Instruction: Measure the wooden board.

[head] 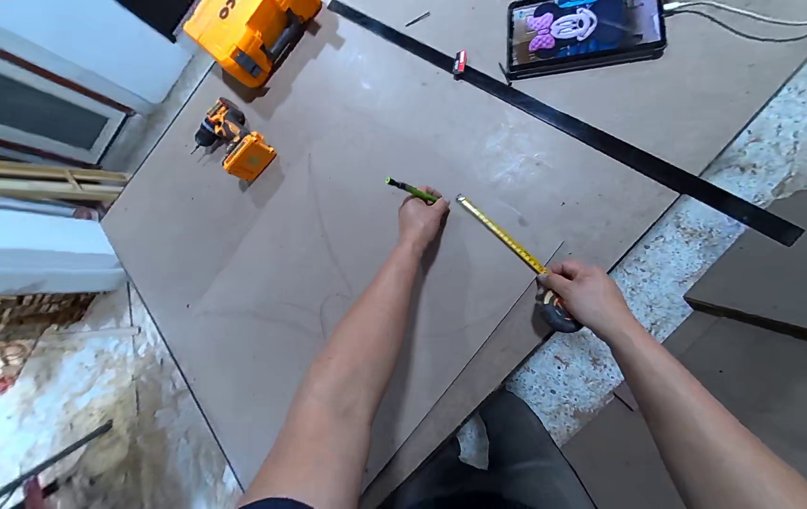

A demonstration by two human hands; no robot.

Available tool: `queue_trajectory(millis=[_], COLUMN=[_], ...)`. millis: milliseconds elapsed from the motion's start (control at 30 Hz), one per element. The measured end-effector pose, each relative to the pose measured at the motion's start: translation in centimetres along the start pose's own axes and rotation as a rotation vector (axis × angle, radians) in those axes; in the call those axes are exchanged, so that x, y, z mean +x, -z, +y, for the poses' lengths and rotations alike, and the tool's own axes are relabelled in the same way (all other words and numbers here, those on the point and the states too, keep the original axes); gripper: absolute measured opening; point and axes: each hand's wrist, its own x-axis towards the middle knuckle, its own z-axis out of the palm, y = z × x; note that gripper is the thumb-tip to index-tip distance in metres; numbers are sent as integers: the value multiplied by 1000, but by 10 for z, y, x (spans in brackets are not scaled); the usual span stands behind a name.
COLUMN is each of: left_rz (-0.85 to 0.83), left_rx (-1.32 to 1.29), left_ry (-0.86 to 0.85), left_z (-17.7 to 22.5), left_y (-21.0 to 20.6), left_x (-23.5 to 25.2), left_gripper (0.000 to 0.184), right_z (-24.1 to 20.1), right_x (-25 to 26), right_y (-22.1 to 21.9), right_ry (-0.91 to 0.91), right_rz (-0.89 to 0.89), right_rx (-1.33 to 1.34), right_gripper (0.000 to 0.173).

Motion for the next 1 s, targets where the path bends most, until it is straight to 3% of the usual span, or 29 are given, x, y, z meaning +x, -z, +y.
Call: queue_trajectory(millis=[100,200,300,433,533,667,867,933,1000], left_rz=[93,76,56,119,186,250,373,388,387], left_rx=[98,109,21,-68,-100,-87,-101,-94,-78], left_ry=[-87,-118,28,150,43,-73,-144,-122,-115], left_z=[-55,-133,-208,-248,-268,-286,-306,-315,-317], left_y=[28,54,73,94,103,126,183,195,202], left_x=[-81,-207,-328,-437,-464,-452,-443,-452,-455], left_gripper=[29,34,33,28,25,28,30,31,31], right_z=[18,46,67,51,9,-52,-114,-110,-98], right_x=[-37,-88,-138,-174,-186,-205,-264,-268,-262], right_y=[-7,-19,-35,-62,-91,-140,-179,-186,-192], right_ry=[-4,-153,-247,-207,-62,79,503,499,380], right_rz=[-18,-49,-2,47,11,-131,-321,-385,-386], right_rx=[322,708,782,728,602,543,437,370,299], right_gripper=[24,26,26,28,30,32,31,30,29])
